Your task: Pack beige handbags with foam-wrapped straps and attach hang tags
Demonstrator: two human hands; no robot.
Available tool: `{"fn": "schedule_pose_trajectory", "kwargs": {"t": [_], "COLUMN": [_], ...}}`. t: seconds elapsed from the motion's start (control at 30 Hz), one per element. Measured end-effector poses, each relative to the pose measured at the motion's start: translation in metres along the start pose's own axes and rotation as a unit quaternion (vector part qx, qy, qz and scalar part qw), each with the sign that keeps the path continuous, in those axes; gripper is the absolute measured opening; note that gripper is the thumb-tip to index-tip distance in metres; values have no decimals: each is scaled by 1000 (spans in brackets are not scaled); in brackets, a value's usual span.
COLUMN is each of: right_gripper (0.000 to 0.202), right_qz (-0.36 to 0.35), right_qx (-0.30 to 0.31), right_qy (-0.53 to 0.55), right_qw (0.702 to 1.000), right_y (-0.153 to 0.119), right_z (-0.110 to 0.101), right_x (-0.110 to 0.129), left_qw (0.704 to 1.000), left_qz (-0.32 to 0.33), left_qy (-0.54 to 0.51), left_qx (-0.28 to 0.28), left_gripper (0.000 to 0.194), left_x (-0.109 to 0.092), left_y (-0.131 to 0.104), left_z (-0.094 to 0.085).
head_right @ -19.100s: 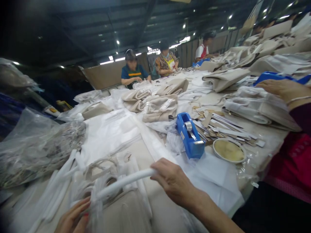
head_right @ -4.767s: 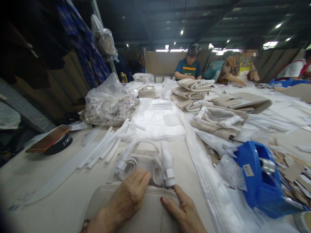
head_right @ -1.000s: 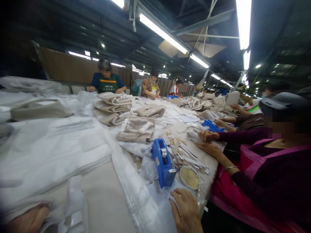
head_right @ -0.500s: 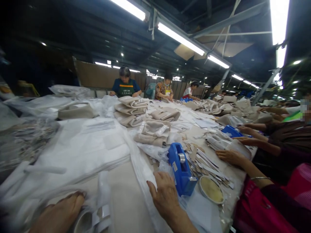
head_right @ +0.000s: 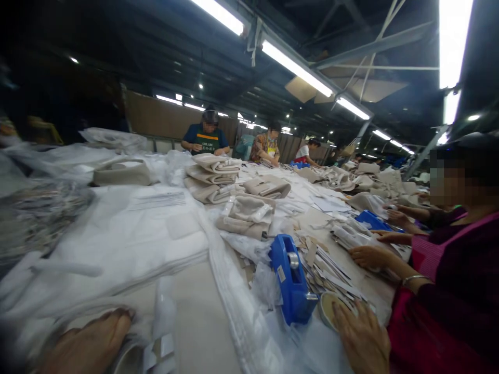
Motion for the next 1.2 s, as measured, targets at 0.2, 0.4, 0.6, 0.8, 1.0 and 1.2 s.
{"fn": "schedule_pose_trajectory", "kwargs": {"t": [0.2, 0.4, 0.6, 0.8, 1.0, 1.2], "right_gripper": [33, 32, 17, 21, 17, 18], "right_qz": [-102, -65, -48, -19, -102, -190], "right_qx": [36, 232, 232, 239, 327, 436], "right_qy": [160, 105, 60, 67, 162, 307], "right_qw": [981, 965, 970, 968, 925, 824], "right_y": [10, 27, 53, 61, 24, -7], "right_z": [17, 133, 201, 202, 194, 182], "right_x": [123, 245, 271, 267, 311, 355], "left_qw": [999, 998, 999, 998, 997, 998], "left_qz": [-23, -38, -38, -40, -36, -40], "left_qy": [34, 33, -11, -40, -37, -46], "left_qx": [34, 28, 37, 39, 49, 34], "left_gripper": [52, 54, 52, 47, 45, 44], "left_x": [-8, -7, -5, -3, -4, -4], "left_y": [-6, -6, 0, 2, 1, 0], "left_z": [-32, -31, -23, -18, -17, -24]}}
Point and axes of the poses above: each hand's wrist, its own y-axis towards the middle knuckle, its own z-axis out of the palm, x = y × z, the point moved 9 cm from there along y, towards the middle knuckle, and after that the axes turned 11 degrees about y, right-handed, at the moved point
